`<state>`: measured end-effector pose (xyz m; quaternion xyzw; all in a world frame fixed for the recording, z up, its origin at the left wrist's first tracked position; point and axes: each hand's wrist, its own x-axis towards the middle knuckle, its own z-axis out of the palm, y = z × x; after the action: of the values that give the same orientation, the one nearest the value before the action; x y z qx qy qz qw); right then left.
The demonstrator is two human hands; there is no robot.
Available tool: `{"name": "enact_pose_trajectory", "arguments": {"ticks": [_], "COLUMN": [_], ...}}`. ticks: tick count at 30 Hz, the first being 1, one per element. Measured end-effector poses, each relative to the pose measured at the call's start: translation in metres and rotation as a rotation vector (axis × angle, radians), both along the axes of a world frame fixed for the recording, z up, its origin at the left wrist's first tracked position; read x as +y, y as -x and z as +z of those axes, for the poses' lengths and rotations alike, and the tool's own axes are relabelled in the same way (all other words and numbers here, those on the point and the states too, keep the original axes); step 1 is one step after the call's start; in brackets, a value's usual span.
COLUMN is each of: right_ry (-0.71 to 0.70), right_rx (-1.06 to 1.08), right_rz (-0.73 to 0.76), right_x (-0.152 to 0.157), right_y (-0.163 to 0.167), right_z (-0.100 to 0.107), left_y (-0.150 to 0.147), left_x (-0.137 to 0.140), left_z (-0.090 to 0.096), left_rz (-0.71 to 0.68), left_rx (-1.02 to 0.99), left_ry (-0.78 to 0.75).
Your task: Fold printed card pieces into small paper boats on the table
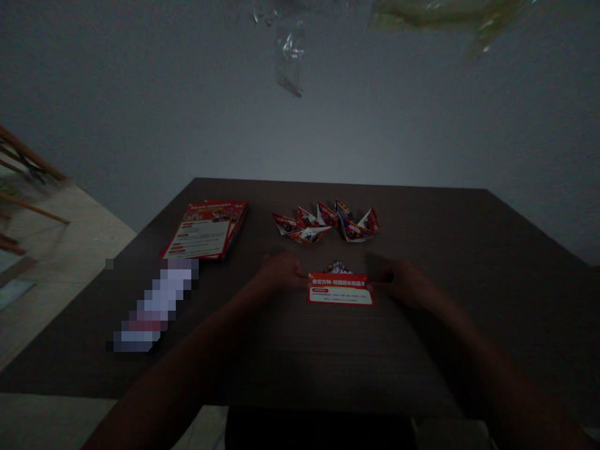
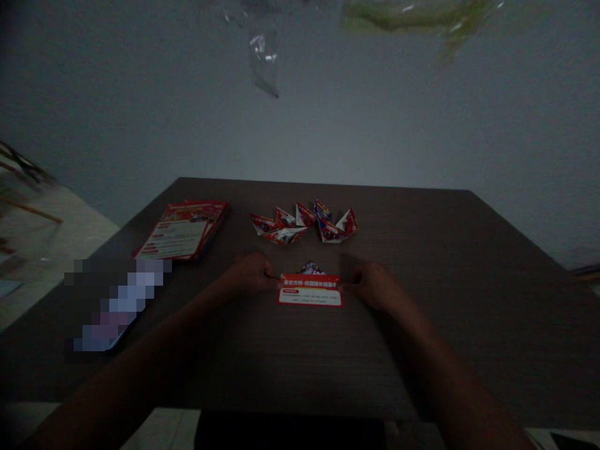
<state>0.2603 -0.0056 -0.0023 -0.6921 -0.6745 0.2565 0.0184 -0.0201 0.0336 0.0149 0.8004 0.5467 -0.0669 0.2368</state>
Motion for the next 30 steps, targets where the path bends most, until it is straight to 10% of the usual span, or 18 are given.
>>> {"name": "enact_pose_trajectory", "arguments": {"ticks": [30], "right_ry": [-0.059], "right_rx": [0.145], "right_rz": [0.032], "right_x": [-0.0001], "right_y": [-0.0073], "right_z": [-0.0074], "left_y": [0.0024], "left_x": [0.002], "left_z": [-0.0021], "left_rz": [0.046], "left_rx": [-0.068], "left_ry": [0.046]}}
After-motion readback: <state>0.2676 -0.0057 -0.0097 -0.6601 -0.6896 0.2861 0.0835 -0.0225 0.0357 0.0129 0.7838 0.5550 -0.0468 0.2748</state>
